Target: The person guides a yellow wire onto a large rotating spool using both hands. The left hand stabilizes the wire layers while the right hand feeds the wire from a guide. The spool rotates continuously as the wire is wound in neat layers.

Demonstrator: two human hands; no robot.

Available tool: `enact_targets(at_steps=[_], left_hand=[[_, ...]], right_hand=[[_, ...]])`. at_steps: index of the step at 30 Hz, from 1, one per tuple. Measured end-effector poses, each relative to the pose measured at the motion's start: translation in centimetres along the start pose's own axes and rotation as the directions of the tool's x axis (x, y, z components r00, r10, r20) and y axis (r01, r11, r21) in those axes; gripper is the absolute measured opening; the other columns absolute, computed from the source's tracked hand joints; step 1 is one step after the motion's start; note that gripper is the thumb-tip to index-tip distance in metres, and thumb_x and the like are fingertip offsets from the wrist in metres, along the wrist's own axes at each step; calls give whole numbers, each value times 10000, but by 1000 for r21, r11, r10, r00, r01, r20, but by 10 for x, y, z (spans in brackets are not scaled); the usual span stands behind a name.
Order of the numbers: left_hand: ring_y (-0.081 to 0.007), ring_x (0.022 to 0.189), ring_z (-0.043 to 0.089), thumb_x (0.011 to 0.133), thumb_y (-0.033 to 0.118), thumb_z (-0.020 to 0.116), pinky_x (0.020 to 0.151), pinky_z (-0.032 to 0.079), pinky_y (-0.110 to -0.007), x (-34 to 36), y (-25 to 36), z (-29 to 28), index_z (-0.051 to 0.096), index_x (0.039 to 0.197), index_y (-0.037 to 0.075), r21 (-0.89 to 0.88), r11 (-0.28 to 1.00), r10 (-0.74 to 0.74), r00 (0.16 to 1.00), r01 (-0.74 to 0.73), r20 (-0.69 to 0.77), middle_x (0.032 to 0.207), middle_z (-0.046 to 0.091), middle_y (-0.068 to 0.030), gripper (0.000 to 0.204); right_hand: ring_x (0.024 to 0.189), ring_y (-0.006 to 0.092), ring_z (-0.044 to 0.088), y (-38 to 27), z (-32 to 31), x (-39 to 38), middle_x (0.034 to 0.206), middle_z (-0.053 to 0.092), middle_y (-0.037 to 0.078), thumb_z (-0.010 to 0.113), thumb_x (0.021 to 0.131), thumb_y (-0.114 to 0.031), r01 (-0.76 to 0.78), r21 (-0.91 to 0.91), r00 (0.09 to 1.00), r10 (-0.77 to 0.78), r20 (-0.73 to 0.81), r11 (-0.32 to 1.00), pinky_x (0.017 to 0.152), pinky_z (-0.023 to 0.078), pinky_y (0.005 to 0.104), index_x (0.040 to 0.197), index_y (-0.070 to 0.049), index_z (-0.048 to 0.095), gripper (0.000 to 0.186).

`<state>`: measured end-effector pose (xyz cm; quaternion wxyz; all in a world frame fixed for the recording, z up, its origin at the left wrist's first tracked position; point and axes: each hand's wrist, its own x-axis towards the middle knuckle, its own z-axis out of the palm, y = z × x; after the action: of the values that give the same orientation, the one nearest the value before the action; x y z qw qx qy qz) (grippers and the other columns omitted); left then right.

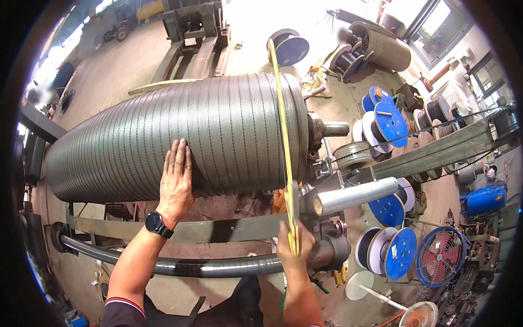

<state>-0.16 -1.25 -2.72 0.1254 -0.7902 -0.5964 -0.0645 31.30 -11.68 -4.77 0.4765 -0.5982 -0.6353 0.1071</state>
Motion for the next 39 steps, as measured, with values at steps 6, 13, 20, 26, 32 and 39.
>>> enact_targets(at_steps=[6, 13, 20, 26, 32, 39], left_hand=[[-387, 1636, 134, 779, -56, 582, 1340, 153, -484, 3, -1, -10, 280, 1612, -110, -17, 1000, 6, 1000, -6, 20, 1740, 174, -250, 889], [-387, 1637, 127, 739, -87, 594, 1340, 153, -481, 2, 0, 1, 242, 1623, -111, -75, 997, 31, 998, -35, -54, 1744, 167, -243, 951], [-394, 1636, 120, 759, -65, 607, 1342, 145, -485, 0, -7, -4, 254, 1615, -119, -20, 1000, 7, 1000, -7, -2, 1743, 161, -253, 928], [-400, 1633, 130, 729, -77, 618, 1342, 144, -492, 5, 3, -8, 253, 1614, -122, -94, 995, 19, 1000, -21, -19, 1735, 180, -259, 958], [-399, 1632, 133, 753, -94, 619, 1342, 156, -484, -1, -3, -2, 262, 1616, -110, -53, 999, 8, 999, -11, -43, 1740, 171, -246, 933], [-396, 1629, 155, 751, -97, 611, 1337, 175, -485, 2, 4, -7, 265, 1613, -114, -72, 997, 13, 1000, -14, -16, 1731, 195, -252, 929]], right_hand=[[687, 370, 736, 0, 9, 12, 802, 725, 198, 740, 919, -36, -7, 15, 1000, 7, -25, 1000, 624, 564, 422, 974, 41, 700, 102], [598, 251, 680, 7, 14, 27, 733, 685, 177, 775, 928, -86, -30, 54, 996, 34, -80, 998, 581, 525, 364, 904, 34, 695, 146], [863, 385, 786, 10, -9, -45, 965, 769, 251, 743, 894, -14, -173, 85, 985, 174, 2, 981, 761, 611, 432, 1046, 77, 712, 179], [719, 170, 689, -3, 29, 60, 834, 730, 106, 775, 926, -46, -204, 334, 976, 217, -3, 920, 654, 529, 332, 1009, 45, 704, 142], [706, 294, 723, -3, -9, -23, 901, 752, 181, 738, 916, -37, -184, 160, 983, 185, 8, 970, 658, 555, 362, 1096, 62, 718, 206], [636, 257, 683, -9, 23, 53, 740, 676, 136, 757, 939, -51, -82, 232, 993, 99, -65, 969, 603, 524, 373, 974, 60, 707, 127]])
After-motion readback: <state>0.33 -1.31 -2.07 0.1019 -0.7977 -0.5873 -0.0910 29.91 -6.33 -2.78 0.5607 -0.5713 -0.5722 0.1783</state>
